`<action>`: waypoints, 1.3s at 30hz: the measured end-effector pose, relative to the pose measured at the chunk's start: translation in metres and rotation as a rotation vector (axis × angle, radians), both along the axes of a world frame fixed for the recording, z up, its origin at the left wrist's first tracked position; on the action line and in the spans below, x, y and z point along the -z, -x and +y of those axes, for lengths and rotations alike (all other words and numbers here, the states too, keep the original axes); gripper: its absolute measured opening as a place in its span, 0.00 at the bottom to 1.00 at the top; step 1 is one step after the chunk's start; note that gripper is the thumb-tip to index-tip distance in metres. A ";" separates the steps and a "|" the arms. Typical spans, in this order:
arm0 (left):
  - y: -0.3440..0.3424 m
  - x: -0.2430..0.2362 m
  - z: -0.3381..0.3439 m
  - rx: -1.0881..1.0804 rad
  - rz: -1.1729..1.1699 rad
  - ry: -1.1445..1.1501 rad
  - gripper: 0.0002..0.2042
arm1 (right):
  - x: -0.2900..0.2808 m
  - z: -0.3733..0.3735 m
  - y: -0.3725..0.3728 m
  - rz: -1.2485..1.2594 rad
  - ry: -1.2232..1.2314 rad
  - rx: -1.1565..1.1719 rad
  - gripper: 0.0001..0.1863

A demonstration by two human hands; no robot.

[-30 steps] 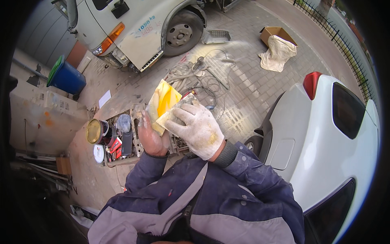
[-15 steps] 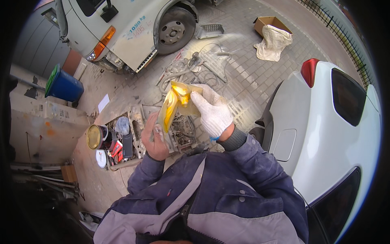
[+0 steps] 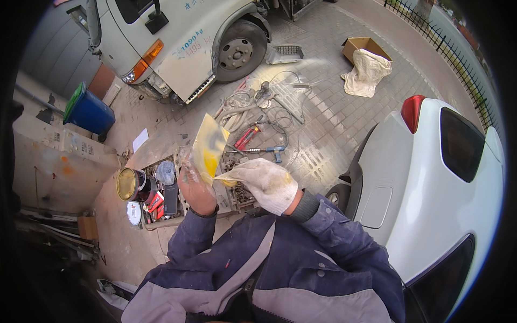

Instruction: The person scoops yellow body filler from a mixing card with a putty knife and spreads it onto a damaged area on the side of a white truck. The person then moves to the front fender and applies more filler to a second damaged area, smoothing the surface with the putty knife.

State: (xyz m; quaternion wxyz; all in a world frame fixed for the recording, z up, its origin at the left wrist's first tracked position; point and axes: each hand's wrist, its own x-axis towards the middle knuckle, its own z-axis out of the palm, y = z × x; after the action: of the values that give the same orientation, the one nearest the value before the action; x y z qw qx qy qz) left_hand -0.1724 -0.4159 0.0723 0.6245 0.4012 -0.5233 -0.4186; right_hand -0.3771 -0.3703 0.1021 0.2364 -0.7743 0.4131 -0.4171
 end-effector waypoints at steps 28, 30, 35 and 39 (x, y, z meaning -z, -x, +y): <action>0.016 0.000 0.012 0.161 0.049 -0.138 0.20 | -0.037 -0.007 -0.008 0.275 0.410 0.237 0.20; 0.012 0.005 0.007 0.199 0.445 -0.292 0.18 | -0.036 -0.005 -0.012 0.237 0.327 0.131 0.19; -0.002 0.013 -0.005 -0.166 -0.397 0.034 0.27 | -0.042 0.000 0.001 -0.013 0.195 0.211 0.24; 0.020 0.011 0.011 0.002 -0.070 0.068 0.25 | -0.042 -0.008 -0.003 -0.101 0.167 0.339 0.21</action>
State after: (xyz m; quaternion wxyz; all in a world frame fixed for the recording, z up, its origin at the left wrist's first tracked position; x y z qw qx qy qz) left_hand -0.1925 -0.4050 0.0611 0.6186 0.3935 -0.5592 -0.3870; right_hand -0.3740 -0.3784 0.1439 0.1181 -0.6887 0.4890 -0.5220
